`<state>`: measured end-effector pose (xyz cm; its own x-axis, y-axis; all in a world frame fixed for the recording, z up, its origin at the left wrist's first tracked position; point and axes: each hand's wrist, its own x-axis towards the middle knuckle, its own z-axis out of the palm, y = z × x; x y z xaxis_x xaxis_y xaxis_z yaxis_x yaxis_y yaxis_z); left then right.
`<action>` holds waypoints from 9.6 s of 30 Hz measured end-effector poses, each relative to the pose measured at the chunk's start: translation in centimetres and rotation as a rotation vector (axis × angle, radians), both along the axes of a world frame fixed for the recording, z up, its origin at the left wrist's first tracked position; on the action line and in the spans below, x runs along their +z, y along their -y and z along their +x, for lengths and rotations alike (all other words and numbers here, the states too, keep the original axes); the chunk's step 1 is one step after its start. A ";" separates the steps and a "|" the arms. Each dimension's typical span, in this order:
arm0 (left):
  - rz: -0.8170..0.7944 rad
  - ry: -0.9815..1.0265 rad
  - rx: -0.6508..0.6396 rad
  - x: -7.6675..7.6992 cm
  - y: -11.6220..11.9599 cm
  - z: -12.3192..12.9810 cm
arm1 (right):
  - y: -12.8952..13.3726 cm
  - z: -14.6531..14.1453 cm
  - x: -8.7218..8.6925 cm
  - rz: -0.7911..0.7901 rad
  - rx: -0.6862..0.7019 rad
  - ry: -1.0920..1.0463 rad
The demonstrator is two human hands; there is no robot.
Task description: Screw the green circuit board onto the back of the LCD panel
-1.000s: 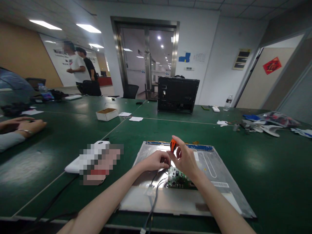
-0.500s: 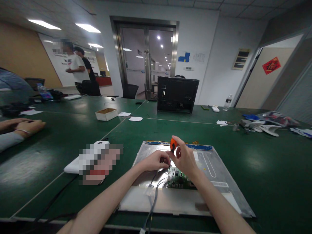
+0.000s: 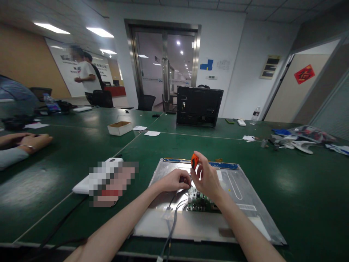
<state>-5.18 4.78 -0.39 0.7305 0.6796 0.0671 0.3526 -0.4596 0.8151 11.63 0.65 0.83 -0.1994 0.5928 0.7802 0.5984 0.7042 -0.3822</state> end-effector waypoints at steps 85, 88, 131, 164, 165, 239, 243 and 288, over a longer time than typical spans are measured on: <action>-0.017 0.013 0.011 -0.1 0.0 0.1 | 0.0 0.1 -0.2 -0.027 0.030 -0.016; -0.009 0.014 0.019 0.0 0.0 0.1 | 0.0 0.0 -0.1 -0.004 0.006 -0.026; 0.020 -0.007 0.005 -0.3 -0.1 0.0 | 0.1 0.1 0.0 -0.005 0.023 -0.026; 0.027 -0.017 0.005 -0.4 -0.2 -0.1 | 0.0 -0.1 0.0 0.033 -0.014 -0.024; 0.029 -0.018 0.007 -0.4 -0.3 -0.1 | 0.0 -0.1 0.0 0.038 -0.026 -0.027; 0.050 -0.018 0.000 -0.2 -0.2 -0.1 | 0.0 -0.1 0.4 0.068 -0.014 -0.066; 0.050 -0.013 -0.001 -0.3 -0.1 -0.1 | 0.1 -0.1 0.4 0.069 0.029 -0.080; 0.035 0.002 -0.001 -0.4 -0.2 -0.1 | -0.1 -0.1 0.4 0.060 0.024 -0.073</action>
